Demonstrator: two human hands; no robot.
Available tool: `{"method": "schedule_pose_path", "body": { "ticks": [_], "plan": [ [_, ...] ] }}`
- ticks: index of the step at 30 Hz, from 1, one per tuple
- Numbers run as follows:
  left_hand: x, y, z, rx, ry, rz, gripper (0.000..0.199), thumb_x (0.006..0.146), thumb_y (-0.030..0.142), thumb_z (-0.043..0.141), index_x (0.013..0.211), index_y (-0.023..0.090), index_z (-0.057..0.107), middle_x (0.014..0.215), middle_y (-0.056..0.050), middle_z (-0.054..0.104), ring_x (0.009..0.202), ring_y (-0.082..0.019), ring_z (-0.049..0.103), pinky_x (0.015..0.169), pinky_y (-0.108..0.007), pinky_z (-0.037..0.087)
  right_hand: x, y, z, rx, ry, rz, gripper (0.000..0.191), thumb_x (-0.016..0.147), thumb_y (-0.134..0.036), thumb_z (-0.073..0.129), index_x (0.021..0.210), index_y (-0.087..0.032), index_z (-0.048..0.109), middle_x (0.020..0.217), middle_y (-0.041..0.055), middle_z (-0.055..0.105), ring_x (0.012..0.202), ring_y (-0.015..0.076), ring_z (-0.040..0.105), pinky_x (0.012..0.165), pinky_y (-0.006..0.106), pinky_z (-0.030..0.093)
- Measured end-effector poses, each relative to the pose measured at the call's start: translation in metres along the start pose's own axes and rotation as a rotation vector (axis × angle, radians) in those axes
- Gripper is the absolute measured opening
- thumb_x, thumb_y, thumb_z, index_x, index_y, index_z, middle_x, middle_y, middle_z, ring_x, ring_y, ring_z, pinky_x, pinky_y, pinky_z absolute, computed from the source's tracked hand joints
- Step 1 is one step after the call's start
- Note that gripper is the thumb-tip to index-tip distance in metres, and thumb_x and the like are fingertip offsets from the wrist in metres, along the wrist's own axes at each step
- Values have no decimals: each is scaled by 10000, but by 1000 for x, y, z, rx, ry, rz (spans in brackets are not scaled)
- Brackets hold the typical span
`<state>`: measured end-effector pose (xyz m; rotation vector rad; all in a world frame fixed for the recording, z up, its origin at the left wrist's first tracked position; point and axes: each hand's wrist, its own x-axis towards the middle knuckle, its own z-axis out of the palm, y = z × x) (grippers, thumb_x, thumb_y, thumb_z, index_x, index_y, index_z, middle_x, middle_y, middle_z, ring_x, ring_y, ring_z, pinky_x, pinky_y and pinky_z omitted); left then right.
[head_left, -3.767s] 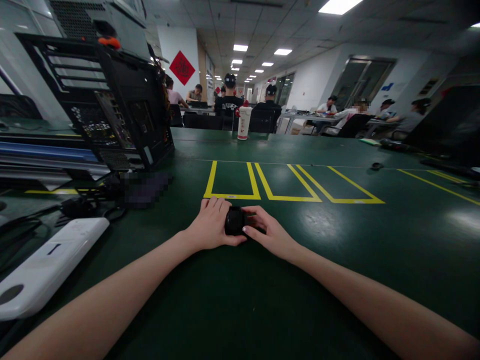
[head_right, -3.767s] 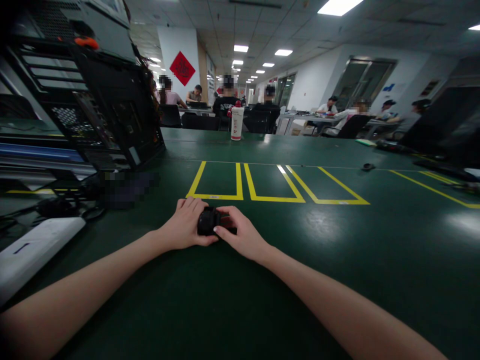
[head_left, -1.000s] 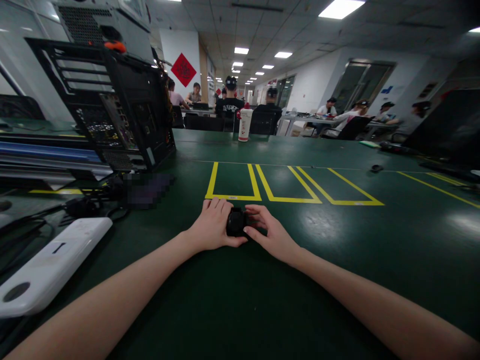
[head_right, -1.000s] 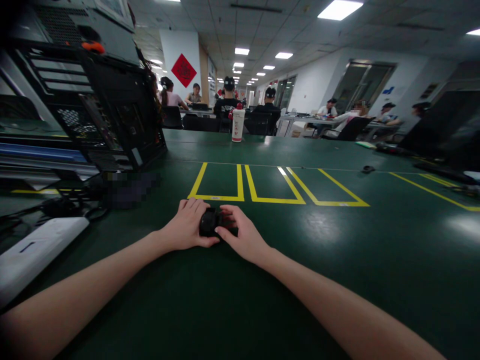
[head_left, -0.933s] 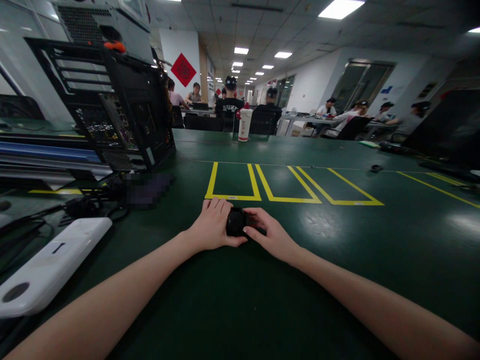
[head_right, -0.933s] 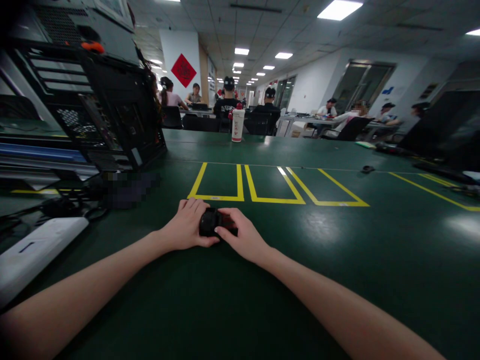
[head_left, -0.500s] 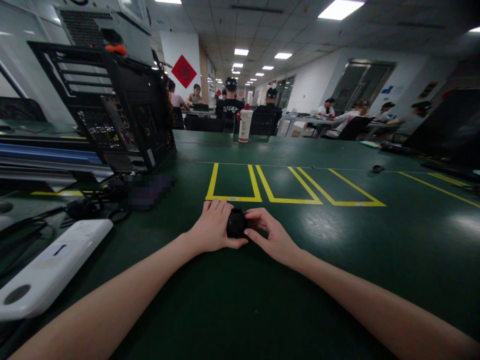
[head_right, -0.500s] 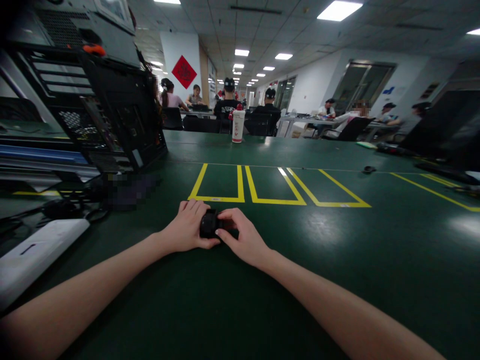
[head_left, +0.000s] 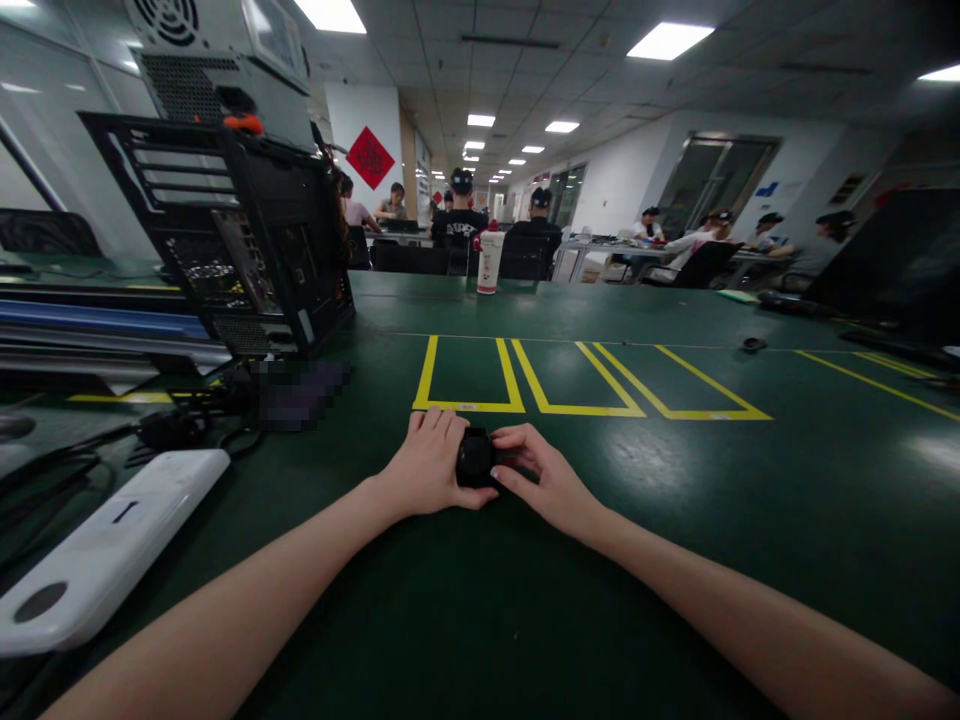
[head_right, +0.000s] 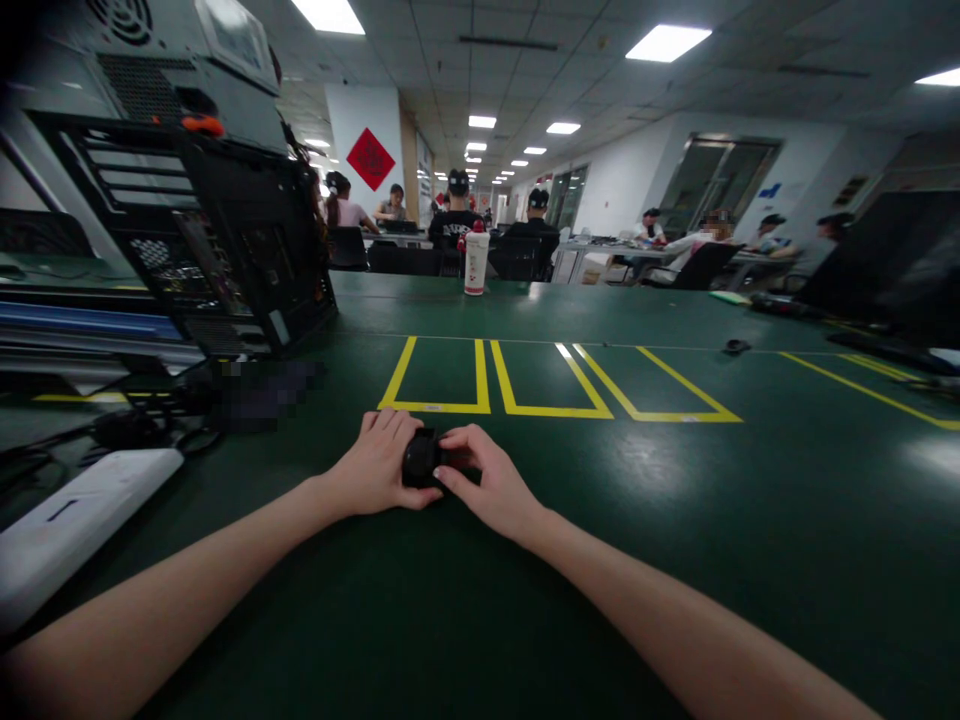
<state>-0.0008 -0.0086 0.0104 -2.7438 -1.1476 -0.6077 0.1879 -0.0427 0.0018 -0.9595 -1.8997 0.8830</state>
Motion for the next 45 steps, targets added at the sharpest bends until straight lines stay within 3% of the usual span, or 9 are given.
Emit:
{"method": "schedule_pose_path", "body": {
  "ticks": [5, 10, 15, 22, 27, 32, 38, 45],
  "plan": [
    [0, -1, 0, -16, -10, -17, 645, 613, 655, 522, 982, 128, 481, 912, -96, 497, 846, -261, 458, 760, -398, 341, 0, 1, 0, 32, -36, 95, 374, 790, -200, 544, 1130, -215, 389, 1103, 68, 502, 1029, 186, 529, 907, 408, 454],
    [0, 0, 0, -33, -7, -21, 636, 629, 661, 500, 978, 130, 482, 908, -95, 499, 836, -256, 460, 752, -396, 343, -2, -2, -1, 53, -106, 56, 340, 795, -178, 530, 1104, -217, 395, 1092, 61, 497, 991, 174, 555, 873, 393, 480],
    [0, 2, 1, -11, 1, -19, 657, 617, 652, 521, 988, 111, 482, 908, -105, 502, 845, -267, 457, 756, -403, 341, -1, 1, 0, 60, -38, 4, 263, 782, -194, 551, 1023, -216, 451, 1081, 49, 480, 1028, 174, 527, 907, 382, 463],
    [0, 2, 2, -13, 9, -31, 643, 609, 644, 531, 983, 124, 481, 902, -99, 507, 843, -267, 456, 754, -407, 342, 1, 1, 0, 104, -70, 113, 394, 792, -183, 532, 1157, -223, 389, 1170, 75, 472, 1092, 188, 500, 936, 404, 435],
    [-1, 1, 2, -22, 12, -28, 644, 624, 662, 501, 983, 128, 482, 910, -99, 504, 838, -261, 462, 754, -403, 343, 0, 2, -1, 204, -116, 105, 371, 753, -158, 585, 1076, -211, 412, 1100, 53, 499, 1031, 170, 543, 916, 382, 448],
    [-1, 0, 3, -12, 16, -25, 665, 609, 658, 521, 1001, 122, 471, 917, -100, 503, 848, -263, 457, 762, -402, 340, 0, 1, -1, 207, -82, 94, 258, 785, -194, 553, 1017, -208, 442, 1040, 41, 525, 988, 162, 563, 887, 368, 464],
    [0, 0, 4, -8, 10, -26, 648, 619, 663, 506, 982, 127, 476, 925, -103, 499, 859, -268, 459, 764, -403, 339, 1, 0, -1, 120, -83, 141, 385, 790, -188, 540, 1146, -218, 398, 1132, 70, 483, 1062, 183, 512, 899, 382, 460],
    [-1, 0, 6, 13, 14, -17, 658, 621, 667, 499, 983, 119, 474, 921, -102, 493, 855, -265, 453, 761, -401, 338, -1, 2, 0, 185, -80, 83, 280, 782, -180, 554, 1038, -208, 443, 1053, 44, 510, 997, 162, 554, 888, 362, 470]
  ]
}}
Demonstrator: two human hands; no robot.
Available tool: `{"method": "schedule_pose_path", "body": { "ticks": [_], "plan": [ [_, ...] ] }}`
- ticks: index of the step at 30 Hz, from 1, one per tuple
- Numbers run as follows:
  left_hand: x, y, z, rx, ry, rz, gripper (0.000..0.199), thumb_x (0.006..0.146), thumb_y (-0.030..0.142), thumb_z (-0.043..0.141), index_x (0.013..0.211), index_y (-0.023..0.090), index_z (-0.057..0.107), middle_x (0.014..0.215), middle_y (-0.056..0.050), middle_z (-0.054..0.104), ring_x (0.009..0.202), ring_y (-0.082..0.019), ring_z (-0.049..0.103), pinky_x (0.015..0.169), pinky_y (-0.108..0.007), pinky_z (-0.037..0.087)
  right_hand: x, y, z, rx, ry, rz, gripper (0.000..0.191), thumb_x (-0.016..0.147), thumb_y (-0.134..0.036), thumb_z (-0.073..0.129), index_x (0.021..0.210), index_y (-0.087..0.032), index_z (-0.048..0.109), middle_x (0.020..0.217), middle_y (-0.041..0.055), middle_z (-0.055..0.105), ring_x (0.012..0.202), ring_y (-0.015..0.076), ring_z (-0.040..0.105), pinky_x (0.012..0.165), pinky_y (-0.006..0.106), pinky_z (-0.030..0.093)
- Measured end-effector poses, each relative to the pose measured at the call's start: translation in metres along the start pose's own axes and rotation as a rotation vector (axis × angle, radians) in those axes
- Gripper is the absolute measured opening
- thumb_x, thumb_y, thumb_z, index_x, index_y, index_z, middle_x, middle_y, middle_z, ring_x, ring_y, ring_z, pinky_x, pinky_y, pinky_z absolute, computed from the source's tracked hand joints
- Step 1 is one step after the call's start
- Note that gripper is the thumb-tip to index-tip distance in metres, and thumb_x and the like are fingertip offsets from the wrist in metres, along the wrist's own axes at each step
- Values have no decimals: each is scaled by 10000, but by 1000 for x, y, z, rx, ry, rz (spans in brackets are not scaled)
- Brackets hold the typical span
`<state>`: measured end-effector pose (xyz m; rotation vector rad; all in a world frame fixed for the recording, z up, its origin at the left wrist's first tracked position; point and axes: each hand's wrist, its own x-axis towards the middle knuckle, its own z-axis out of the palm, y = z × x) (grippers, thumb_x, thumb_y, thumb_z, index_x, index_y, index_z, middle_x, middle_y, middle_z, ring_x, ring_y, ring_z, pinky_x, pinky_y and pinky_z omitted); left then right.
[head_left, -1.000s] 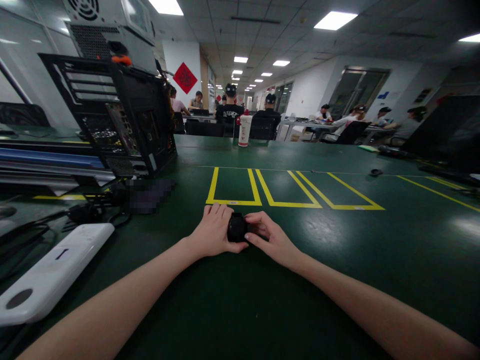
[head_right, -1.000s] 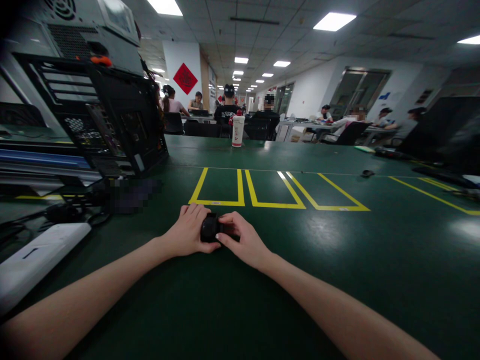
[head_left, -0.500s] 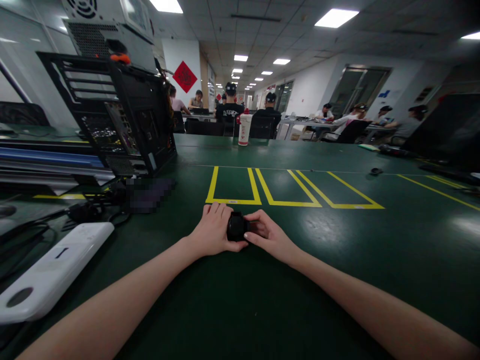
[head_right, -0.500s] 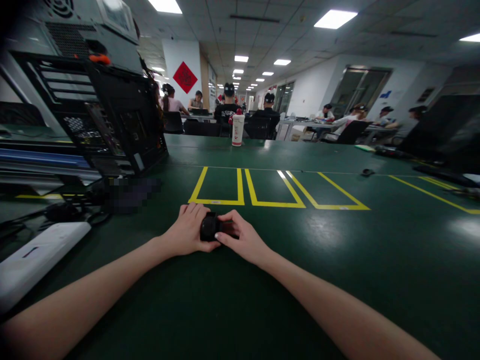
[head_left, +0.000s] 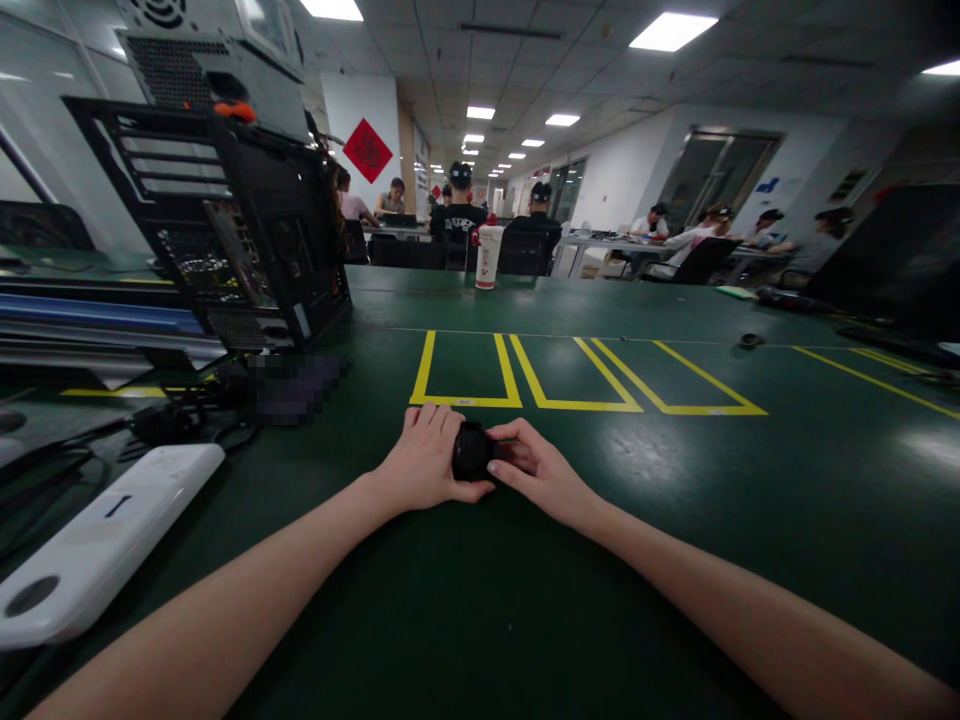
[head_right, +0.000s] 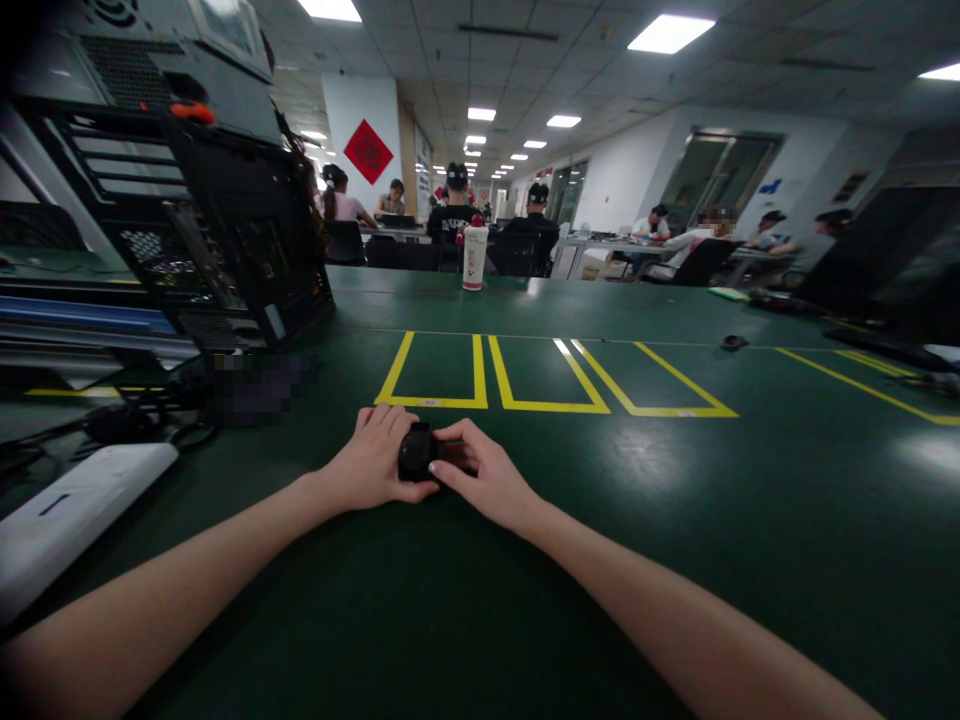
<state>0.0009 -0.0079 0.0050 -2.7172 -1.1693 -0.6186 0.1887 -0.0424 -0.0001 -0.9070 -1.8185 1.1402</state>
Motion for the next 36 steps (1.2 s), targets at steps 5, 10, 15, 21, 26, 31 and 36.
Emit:
{"method": "schedule_pose_path", "body": {
  "ticks": [5, 10, 15, 21, 26, 31, 36],
  "plan": [
    [0, 1, -2, 5, -8, -3, 653, 622, 660, 505, 978, 114, 475, 920, -104, 494, 859, -267, 453, 764, -401, 337, 1, 3, 0, -45, 45, 18, 363, 775, -177, 556, 1110, -220, 421, 1123, 61, 488, 1045, 175, 529, 914, 368, 454],
    [0, 0, -2, 10, -12, 0, 658, 624, 663, 501, 977, 109, 478, 916, -106, 493, 852, -264, 454, 763, -399, 336, 1, 2, -2, -73, 22, 12, 368, 769, -161, 555, 1113, -201, 431, 1111, 69, 501, 1064, 184, 516, 937, 387, 440],
    [0, -1, -1, -3, -3, 5, 668, 627, 675, 488, 992, 116, 474, 928, -104, 495, 860, -264, 455, 767, -398, 336, 0, -2, 0, -185, 73, -100, 384, 724, -104, 575, 1073, -211, 457, 1087, 47, 483, 1064, 180, 496, 961, 387, 423],
    [1, -1, -1, -3, -6, 0, 683, 621, 675, 499, 1001, 108, 473, 939, -110, 496, 878, -272, 450, 778, -404, 334, -2, 2, -4, -185, 190, -82, 339, 712, -113, 581, 1020, -201, 469, 1049, 49, 504, 1022, 177, 522, 929, 366, 445],
    [0, -1, -1, 0, -5, -3, 701, 622, 682, 496, 1007, 97, 472, 928, -111, 494, 870, -267, 448, 780, -403, 334, 1, 6, -8, 6, 225, 66, 347, 722, -212, 618, 1027, -200, 452, 1043, 55, 541, 987, 173, 561, 904, 375, 456],
    [-1, 1, -1, 22, -8, 8, 707, 619, 690, 488, 994, 92, 481, 915, -112, 493, 841, -259, 449, 759, -394, 342, 11, 2, -5, 98, 45, 128, 335, 655, -215, 685, 945, -169, 523, 993, 45, 587, 949, 178, 588, 893, 379, 454],
    [-1, 3, -1, 45, 0, 5, 710, 634, 689, 473, 999, 81, 486, 908, -116, 493, 835, -259, 448, 759, -390, 342, 16, 0, -6, 86, 70, 190, 365, 622, -221, 711, 932, -169, 526, 986, 45, 592, 919, 180, 595, 859, 389, 466]
  ]
}}
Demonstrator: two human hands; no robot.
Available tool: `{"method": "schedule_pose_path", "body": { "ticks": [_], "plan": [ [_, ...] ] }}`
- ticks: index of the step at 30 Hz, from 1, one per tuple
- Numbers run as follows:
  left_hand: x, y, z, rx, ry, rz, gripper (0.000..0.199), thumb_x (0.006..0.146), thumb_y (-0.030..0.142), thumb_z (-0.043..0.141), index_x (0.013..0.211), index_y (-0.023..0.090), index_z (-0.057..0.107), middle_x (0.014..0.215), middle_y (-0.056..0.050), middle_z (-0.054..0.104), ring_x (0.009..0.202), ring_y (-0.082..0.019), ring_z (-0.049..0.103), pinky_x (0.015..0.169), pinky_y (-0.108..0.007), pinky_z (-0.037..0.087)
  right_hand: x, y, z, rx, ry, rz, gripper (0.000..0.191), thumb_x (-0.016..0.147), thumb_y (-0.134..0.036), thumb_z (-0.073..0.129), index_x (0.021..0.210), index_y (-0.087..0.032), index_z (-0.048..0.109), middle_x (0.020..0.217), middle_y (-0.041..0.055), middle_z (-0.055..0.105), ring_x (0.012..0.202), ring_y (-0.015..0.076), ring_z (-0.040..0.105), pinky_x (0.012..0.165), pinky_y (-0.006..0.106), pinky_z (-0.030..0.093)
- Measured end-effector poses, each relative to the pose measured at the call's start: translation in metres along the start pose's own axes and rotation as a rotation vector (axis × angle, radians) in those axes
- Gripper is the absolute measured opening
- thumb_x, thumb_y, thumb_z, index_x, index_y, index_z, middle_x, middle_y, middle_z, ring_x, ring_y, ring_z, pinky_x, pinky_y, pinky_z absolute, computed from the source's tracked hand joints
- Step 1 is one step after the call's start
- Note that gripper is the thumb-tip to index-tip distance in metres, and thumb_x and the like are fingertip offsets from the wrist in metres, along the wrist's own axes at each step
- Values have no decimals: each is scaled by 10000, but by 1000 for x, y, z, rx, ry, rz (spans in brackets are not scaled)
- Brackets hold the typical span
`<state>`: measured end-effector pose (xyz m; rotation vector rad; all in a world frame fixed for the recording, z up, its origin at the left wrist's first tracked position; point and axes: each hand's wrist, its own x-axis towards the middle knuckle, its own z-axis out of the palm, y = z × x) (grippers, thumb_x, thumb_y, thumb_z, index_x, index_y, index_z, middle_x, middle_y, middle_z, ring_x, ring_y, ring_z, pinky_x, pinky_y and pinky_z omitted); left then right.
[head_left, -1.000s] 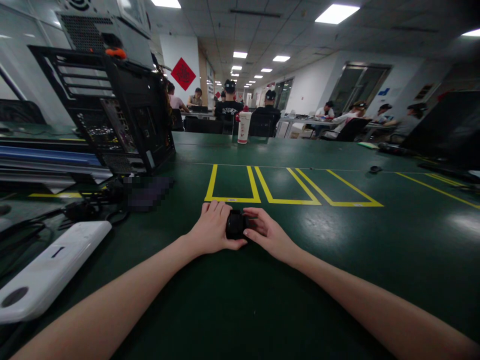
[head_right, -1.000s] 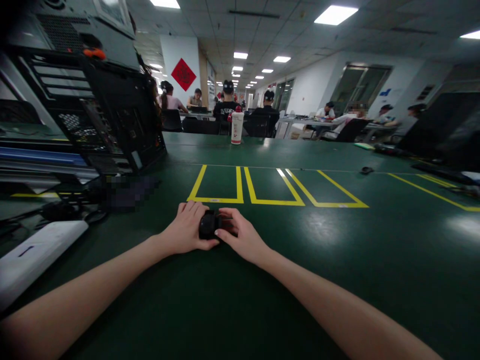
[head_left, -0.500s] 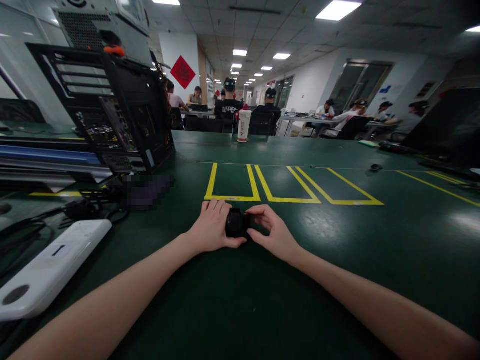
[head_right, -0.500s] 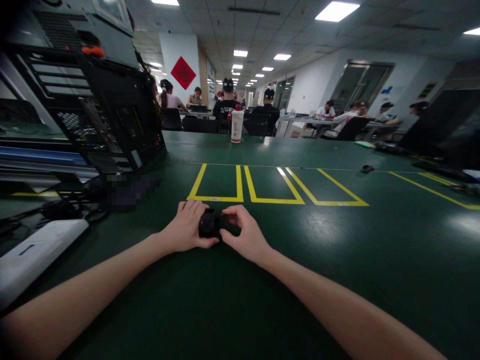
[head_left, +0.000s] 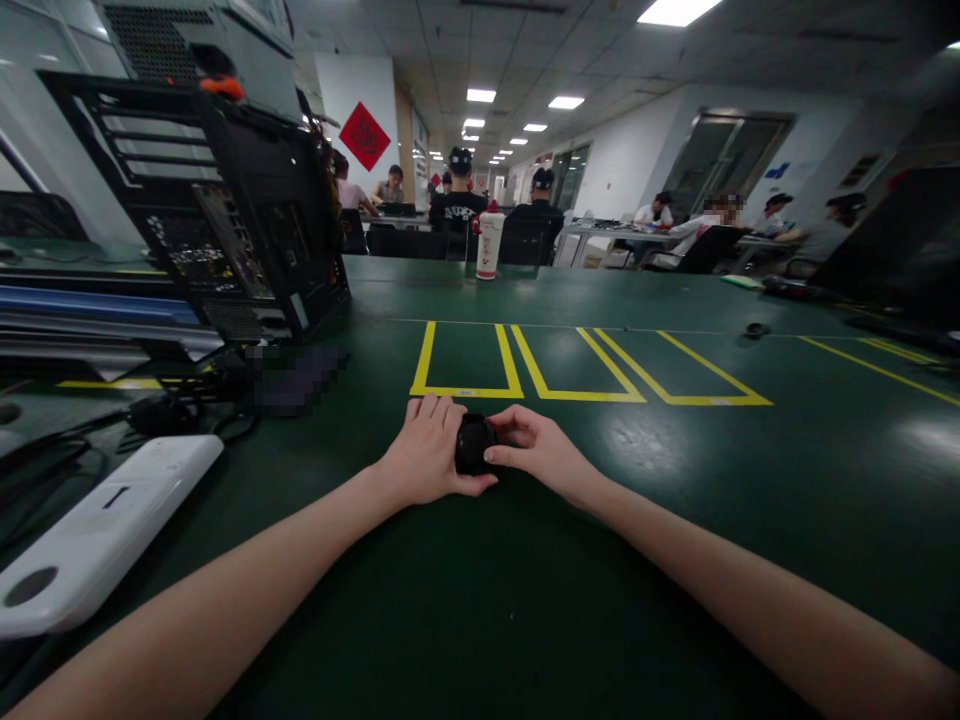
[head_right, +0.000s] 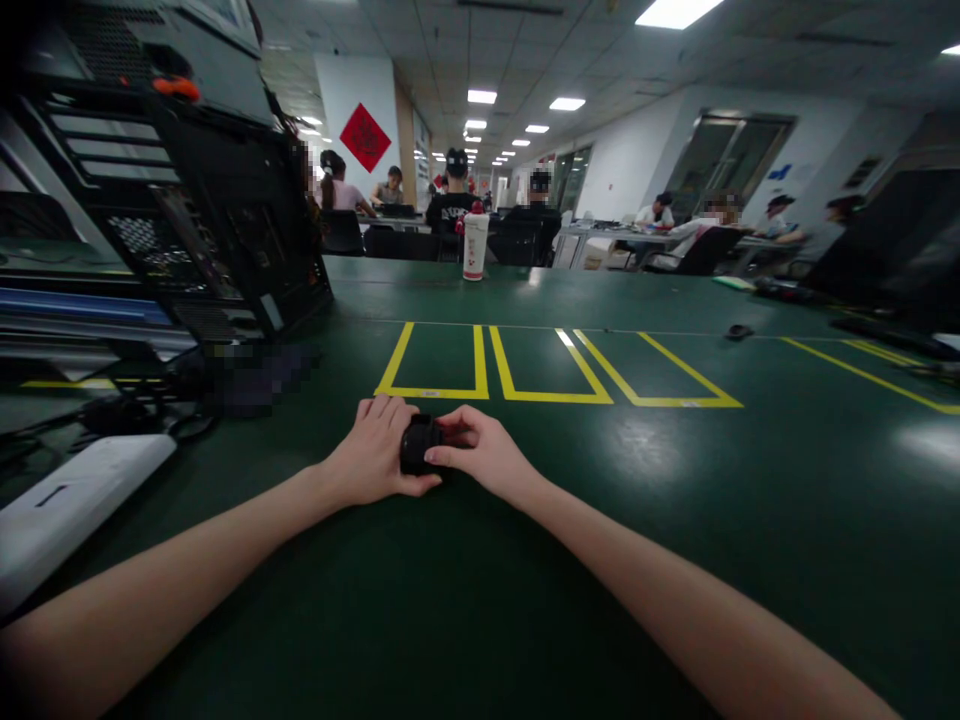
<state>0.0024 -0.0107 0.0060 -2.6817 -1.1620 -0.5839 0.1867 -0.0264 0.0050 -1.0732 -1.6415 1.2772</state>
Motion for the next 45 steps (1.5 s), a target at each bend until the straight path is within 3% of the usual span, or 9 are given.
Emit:
{"method": "schedule_pose_path", "body": {
  "ticks": [5, 12, 18, 23, 31, 36, 45],
  "plan": [
    [0, -1, -1, 0, -10, 15, 719, 633, 695, 469, 1012, 84, 479, 919, -115, 492, 833, -255, 451, 761, -386, 344, -3, -1, 1, -53, 3, 32, 369, 626, -236, 708, 924, -163, 504, 964, 46, 586, 896, 179, 596, 830, 393, 484],
    [-2, -2, -2, -16, -23, 10, 710, 639, 687, 469, 1030, 94, 467, 929, -111, 490, 838, -255, 452, 749, -381, 350, -15, -5, 5, -325, 37, -263, 307, 689, -203, 654, 979, -200, 554, 1024, 37, 530, 974, 184, 540, 849, 367, 489],
    [-2, -2, -5, -31, -30, 5, 705, 644, 692, 463, 1035, 106, 467, 941, -110, 492, 848, -259, 457, 761, -390, 349, -15, -5, 4, -140, -2, -130, 226, 771, -230, 571, 990, -201, 520, 1006, 38, 579, 940, 170, 591, 863, 389, 487],
    [-2, -2, -5, -31, -35, -4, 705, 640, 696, 463, 1027, 107, 472, 934, -107, 492, 841, -256, 461, 757, -388, 350, -11, -3, 3, -122, 2, -71, 290, 749, -231, 600, 1015, -200, 490, 1021, 46, 574, 934, 169, 591, 849, 378, 487],
    [-1, -1, -3, -13, -26, -2, 705, 636, 691, 466, 1016, 97, 470, 937, -115, 492, 852, -261, 452, 763, -390, 346, -16, 0, 2, -223, -32, -201, 338, 721, -184, 626, 1027, -219, 485, 1056, 36, 539, 921, 159, 585, 852, 363, 475],
    [-1, -2, -5, -25, -42, 2, 706, 640, 685, 473, 1026, 94, 468, 943, -115, 490, 856, -259, 453, 763, -387, 348, -15, -1, 3, -180, -43, -179, 214, 780, -225, 563, 977, -221, 479, 986, 21, 554, 875, 151, 594, 795, 359, 502],
    [-1, -2, -5, -40, -26, -2, 684, 627, 690, 482, 1003, 118, 475, 938, -107, 496, 844, -257, 460, 758, -390, 352, -16, -2, 4, -254, -51, -201, 263, 781, -217, 563, 1025, -222, 466, 1015, 29, 532, 927, 167, 572, 847, 386, 481]
  ]
}}
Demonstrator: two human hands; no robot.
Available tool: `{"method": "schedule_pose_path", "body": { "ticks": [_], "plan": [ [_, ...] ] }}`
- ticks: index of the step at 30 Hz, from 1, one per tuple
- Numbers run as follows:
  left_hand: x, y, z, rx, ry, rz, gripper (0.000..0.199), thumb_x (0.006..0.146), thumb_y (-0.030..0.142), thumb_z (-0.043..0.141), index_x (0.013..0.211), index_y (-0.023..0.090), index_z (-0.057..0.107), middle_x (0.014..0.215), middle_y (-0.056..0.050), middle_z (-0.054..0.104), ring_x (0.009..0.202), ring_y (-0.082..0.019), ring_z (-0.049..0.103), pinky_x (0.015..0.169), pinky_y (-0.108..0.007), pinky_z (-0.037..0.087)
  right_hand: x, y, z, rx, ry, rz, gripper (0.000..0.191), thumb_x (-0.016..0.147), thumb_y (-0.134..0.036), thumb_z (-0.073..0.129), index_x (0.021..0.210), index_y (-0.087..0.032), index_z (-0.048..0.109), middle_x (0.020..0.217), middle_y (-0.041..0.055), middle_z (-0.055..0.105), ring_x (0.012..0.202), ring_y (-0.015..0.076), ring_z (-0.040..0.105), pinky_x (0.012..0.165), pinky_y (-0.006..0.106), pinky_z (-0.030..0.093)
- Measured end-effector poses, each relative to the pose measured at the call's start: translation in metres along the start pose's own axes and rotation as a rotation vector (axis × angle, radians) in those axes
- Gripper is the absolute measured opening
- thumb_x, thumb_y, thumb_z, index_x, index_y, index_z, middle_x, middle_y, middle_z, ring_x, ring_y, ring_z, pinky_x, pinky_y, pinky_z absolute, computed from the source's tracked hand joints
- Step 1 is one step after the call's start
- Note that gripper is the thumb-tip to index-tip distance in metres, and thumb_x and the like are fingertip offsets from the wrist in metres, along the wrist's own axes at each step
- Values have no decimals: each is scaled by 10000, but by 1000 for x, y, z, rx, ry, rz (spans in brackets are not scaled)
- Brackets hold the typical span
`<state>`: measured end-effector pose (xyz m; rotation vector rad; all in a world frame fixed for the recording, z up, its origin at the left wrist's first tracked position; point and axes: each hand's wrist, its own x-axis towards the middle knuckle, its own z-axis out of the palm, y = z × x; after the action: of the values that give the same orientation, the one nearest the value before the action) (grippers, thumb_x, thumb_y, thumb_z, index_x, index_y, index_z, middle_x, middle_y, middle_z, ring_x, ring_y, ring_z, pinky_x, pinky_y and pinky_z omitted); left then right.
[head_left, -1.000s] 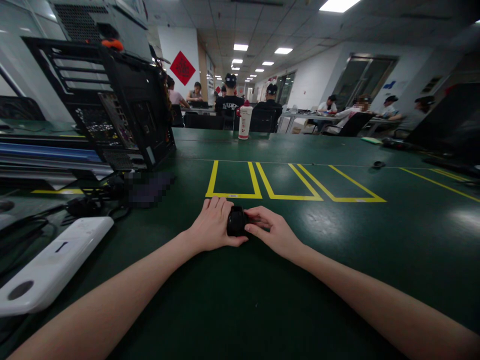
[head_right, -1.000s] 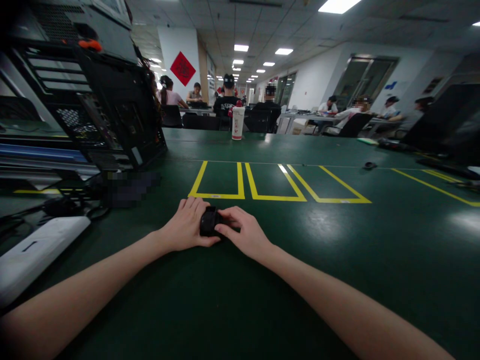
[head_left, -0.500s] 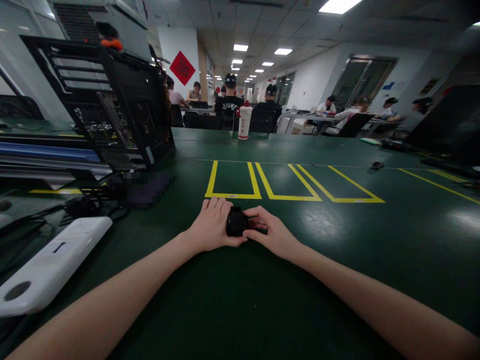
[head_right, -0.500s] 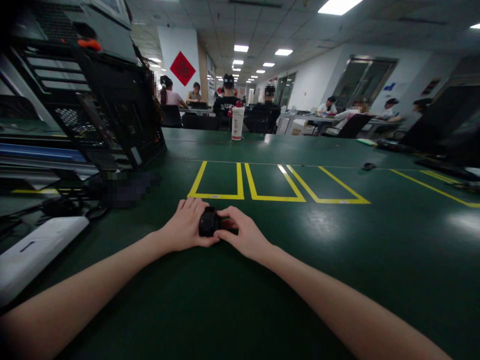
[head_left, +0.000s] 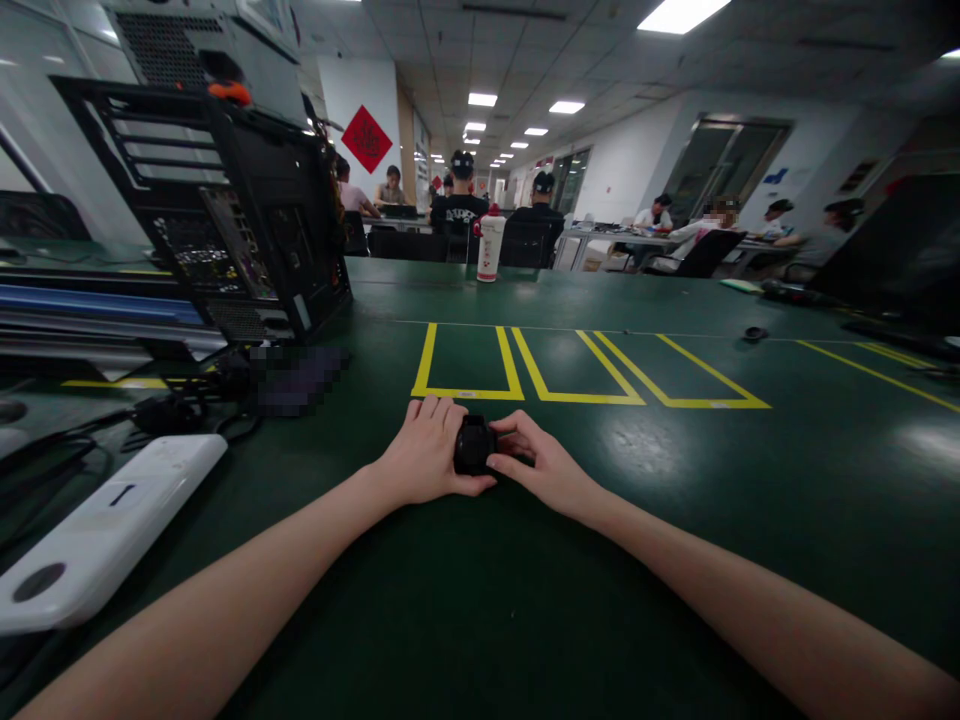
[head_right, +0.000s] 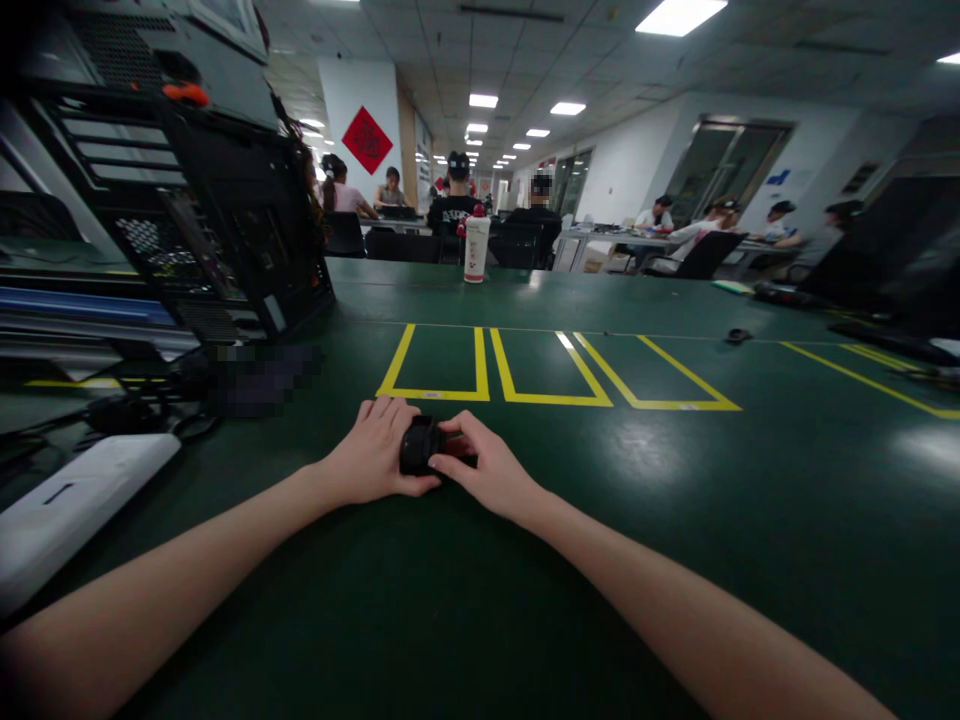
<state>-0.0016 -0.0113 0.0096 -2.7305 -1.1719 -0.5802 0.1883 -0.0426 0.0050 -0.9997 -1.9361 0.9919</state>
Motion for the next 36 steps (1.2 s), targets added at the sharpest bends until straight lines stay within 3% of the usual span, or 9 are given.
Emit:
{"method": "schedule_pose_path", "body": {
  "ticks": [5, 9, 16, 24, 29, 36],
  "plan": [
    [0, 0, 0, 3, 10, 5, 673, 638, 687, 467, 984, 110, 482, 926, -111, 498, 844, -260, 460, 756, -391, 349, -2, 2, 1, -25, 22, -88, 285, 769, -197, 575, 1031, -234, 468, 1038, 25, 506, 982, 168, 542, 896, 388, 455],
    [0, 0, 1, 5, 18, 9, 690, 630, 683, 486, 1004, 102, 476, 932, -113, 496, 852, -262, 459, 760, -391, 346, 1, 3, 3, -17, 57, -53, 168, 804, -224, 531, 965, -223, 484, 966, 21, 536, 915, 160, 568, 839, 374, 484],
    [1, -1, 3, 3, 10, -6, 672, 626, 683, 487, 995, 122, 480, 927, -108, 504, 853, -268, 460, 762, -403, 341, 2, 3, 4, 0, 58, 24, 288, 799, -220, 536, 1068, -212, 434, 1040, 57, 539, 961, 178, 565, 867, 398, 469],
    [1, 1, 1, 1, 2, 0, 671, 639, 683, 470, 999, 116, 479, 932, -111, 499, 852, -265, 462, 762, -397, 343, -1, 2, 2, -52, 48, -94, 245, 779, -216, 560, 1008, -228, 473, 1019, 32, 523, 958, 177, 548, 876, 393, 467],
    [1, 1, 1, 21, -3, 3, 678, 638, 680, 480, 998, 105, 480, 928, -114, 496, 847, -266, 458, 757, -397, 341, 0, 2, 3, -51, 75, -70, 203, 802, -222, 532, 994, -229, 468, 987, 28, 531, 932, 166, 559, 859, 375, 474],
    [1, 0, 1, 19, -2, 2, 681, 637, 681, 480, 1008, 110, 474, 930, -108, 496, 844, -259, 456, 757, -386, 343, 0, 2, 3, -53, 57, -3, 329, 806, -221, 525, 1117, -218, 417, 1076, 63, 521, 974, 178, 549, 873, 388, 467]
  ]
}}
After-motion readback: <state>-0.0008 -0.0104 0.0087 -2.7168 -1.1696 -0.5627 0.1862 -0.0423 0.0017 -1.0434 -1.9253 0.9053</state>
